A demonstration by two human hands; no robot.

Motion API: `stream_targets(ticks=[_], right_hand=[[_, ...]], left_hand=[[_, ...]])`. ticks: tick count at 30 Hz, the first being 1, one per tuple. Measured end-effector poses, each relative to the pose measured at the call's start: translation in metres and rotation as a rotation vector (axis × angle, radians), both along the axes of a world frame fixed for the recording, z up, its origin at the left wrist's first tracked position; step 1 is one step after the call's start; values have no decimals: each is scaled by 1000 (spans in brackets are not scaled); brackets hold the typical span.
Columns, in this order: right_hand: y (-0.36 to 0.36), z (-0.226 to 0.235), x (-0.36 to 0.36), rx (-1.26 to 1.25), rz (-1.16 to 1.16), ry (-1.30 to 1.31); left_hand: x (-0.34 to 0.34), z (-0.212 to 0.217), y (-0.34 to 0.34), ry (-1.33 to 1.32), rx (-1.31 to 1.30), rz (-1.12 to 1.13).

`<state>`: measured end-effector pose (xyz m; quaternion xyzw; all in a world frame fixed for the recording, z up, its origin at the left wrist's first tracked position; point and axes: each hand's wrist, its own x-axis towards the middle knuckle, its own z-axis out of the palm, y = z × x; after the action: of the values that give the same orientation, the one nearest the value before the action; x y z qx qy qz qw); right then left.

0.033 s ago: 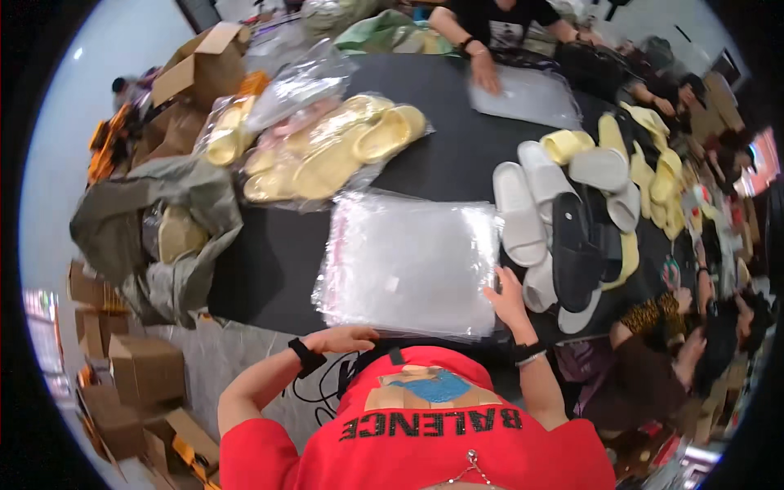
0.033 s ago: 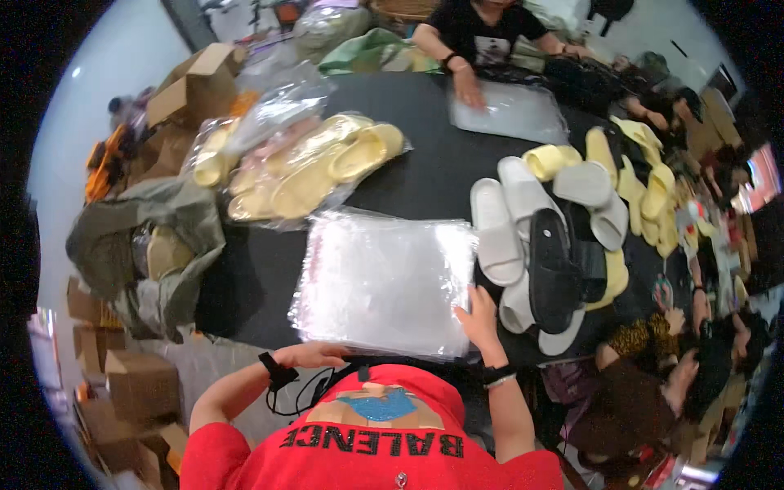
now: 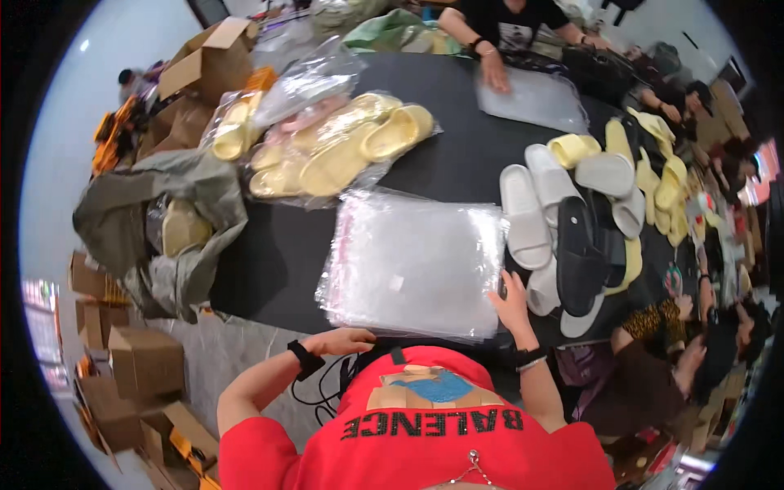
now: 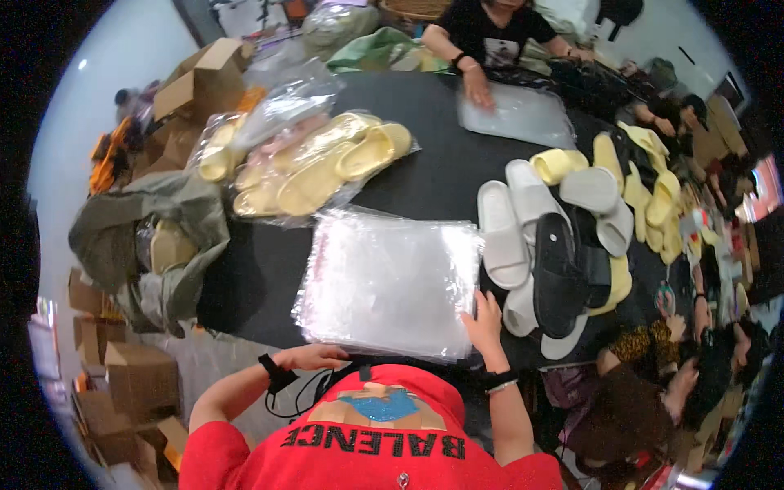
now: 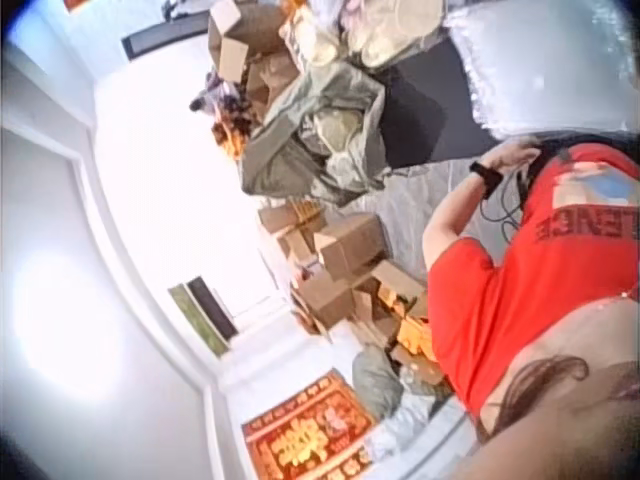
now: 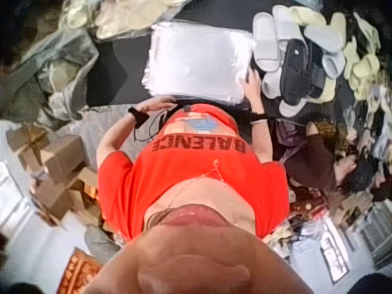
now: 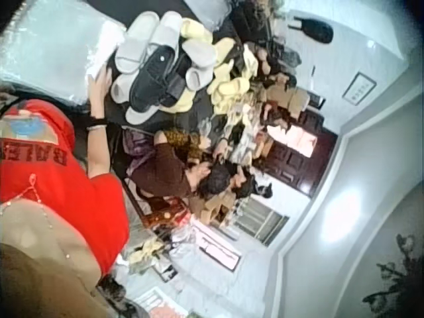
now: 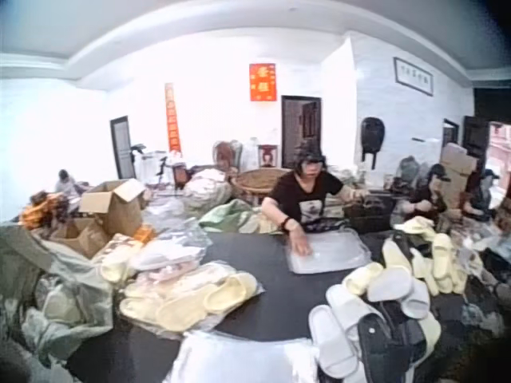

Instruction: The recorder is seen putting pairs of sandals into clear plastic bags.

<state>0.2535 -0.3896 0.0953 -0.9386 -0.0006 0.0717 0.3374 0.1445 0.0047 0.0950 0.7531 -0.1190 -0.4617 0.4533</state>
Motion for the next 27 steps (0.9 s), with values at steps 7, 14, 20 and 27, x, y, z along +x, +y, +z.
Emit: stream_targets(ticks=[7,14,20,27], right_hand=[[6,-46,-22,242,-30,133],[24,-56,-29,413,-205,30],[43,11,-31,423,-466,204],[35,-48,-41,387,-637,113]], left_hand=[[-43,21,65,315,108,405],[79,85,140,-358,38,1095],[191,8,125,-118,-607,1206],[301,-57,92,175,-445,1151]])
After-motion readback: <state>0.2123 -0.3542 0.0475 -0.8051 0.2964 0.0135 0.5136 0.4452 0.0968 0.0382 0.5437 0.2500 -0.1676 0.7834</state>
